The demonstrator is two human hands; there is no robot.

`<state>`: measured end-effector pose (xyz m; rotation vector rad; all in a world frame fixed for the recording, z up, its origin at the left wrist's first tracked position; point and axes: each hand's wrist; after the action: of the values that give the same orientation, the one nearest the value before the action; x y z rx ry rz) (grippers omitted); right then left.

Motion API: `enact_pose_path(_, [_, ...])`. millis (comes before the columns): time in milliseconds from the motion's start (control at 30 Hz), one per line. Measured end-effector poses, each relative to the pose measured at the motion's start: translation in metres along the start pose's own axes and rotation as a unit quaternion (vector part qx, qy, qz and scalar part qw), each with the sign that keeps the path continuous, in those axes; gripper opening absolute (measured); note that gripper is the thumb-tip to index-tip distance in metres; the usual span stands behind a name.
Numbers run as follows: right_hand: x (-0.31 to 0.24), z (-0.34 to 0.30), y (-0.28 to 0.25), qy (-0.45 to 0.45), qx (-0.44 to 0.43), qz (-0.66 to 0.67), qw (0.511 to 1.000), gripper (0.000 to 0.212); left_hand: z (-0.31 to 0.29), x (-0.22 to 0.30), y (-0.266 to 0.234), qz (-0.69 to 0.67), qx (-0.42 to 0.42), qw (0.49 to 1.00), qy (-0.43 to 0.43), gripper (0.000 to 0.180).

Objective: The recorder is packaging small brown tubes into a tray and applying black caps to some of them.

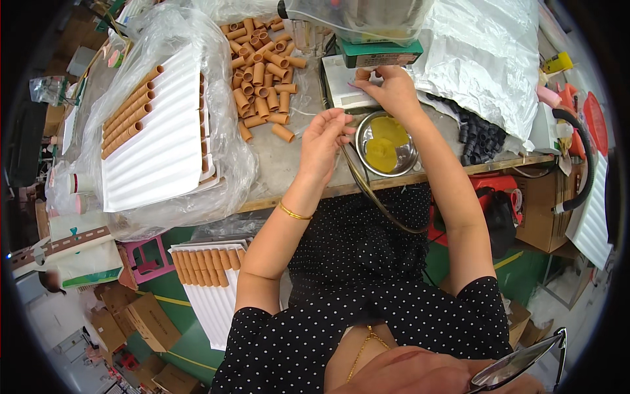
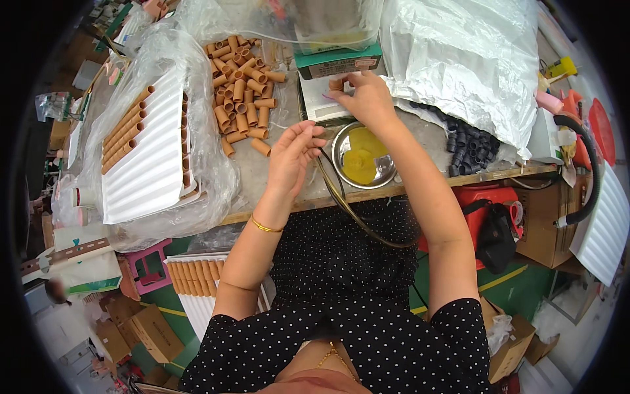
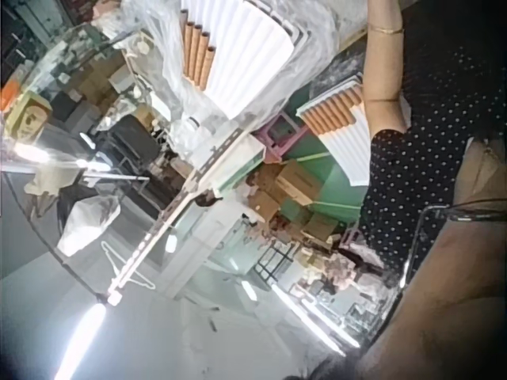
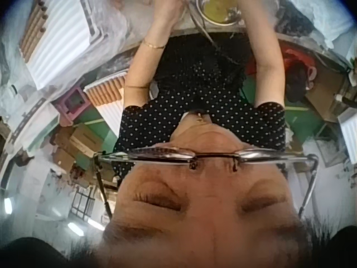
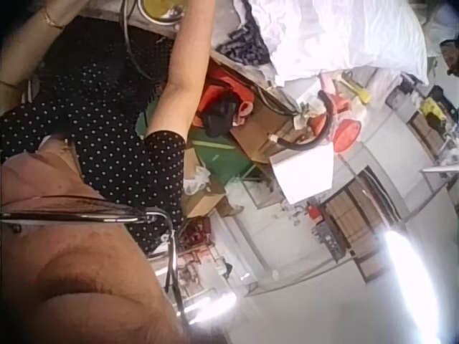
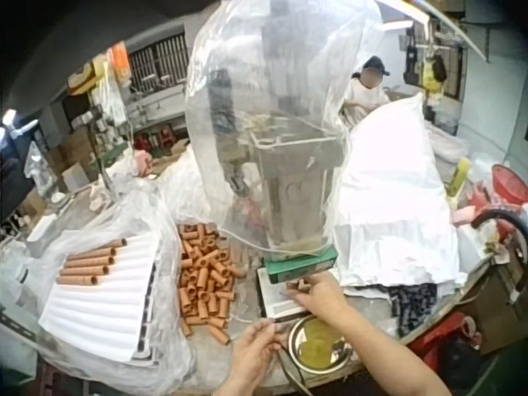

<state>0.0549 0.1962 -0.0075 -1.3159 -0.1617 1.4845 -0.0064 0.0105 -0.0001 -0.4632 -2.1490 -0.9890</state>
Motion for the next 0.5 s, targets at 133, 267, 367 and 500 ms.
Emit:
enact_pose_path(133, [-0.008, -0.003, -0.003, -0.013, 0.039, 0.006, 0.999, 0.033, 0.006, -0.003, -0.001, 0.08, -0.008, 0.996, 0.04, 0.025])
enact_pose_path(267, [-0.018, -0.016, -0.016, -0.015, -0.077, 0.189, 0.979, 0.035, 0.011, -0.008, 0.015, 0.136, 0.045, 0.965, 0.221, 0.031])
enact_pose_path(367, [-0.061, -0.046, -0.031, -0.107, -0.267, 0.292, 0.912, 0.032, -0.016, 0.026, -0.004, 0.151, -0.135, 0.979, -0.007, 0.044])
enact_pose_path(500, [-0.082, -0.07, -0.046, -0.05, -0.335, 0.372, 0.865, 0.03, -0.023, 0.013, -0.047, 0.12, -0.349, 0.884, -0.288, 0.055])
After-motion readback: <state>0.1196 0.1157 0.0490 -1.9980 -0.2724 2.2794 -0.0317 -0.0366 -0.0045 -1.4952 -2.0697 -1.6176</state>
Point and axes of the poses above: each hand's wrist, its own z-axis towards the middle knuckle, its own y-axis out of the palm, x = y × z, and after that the axes turned 9 degrees about -y, right-handed
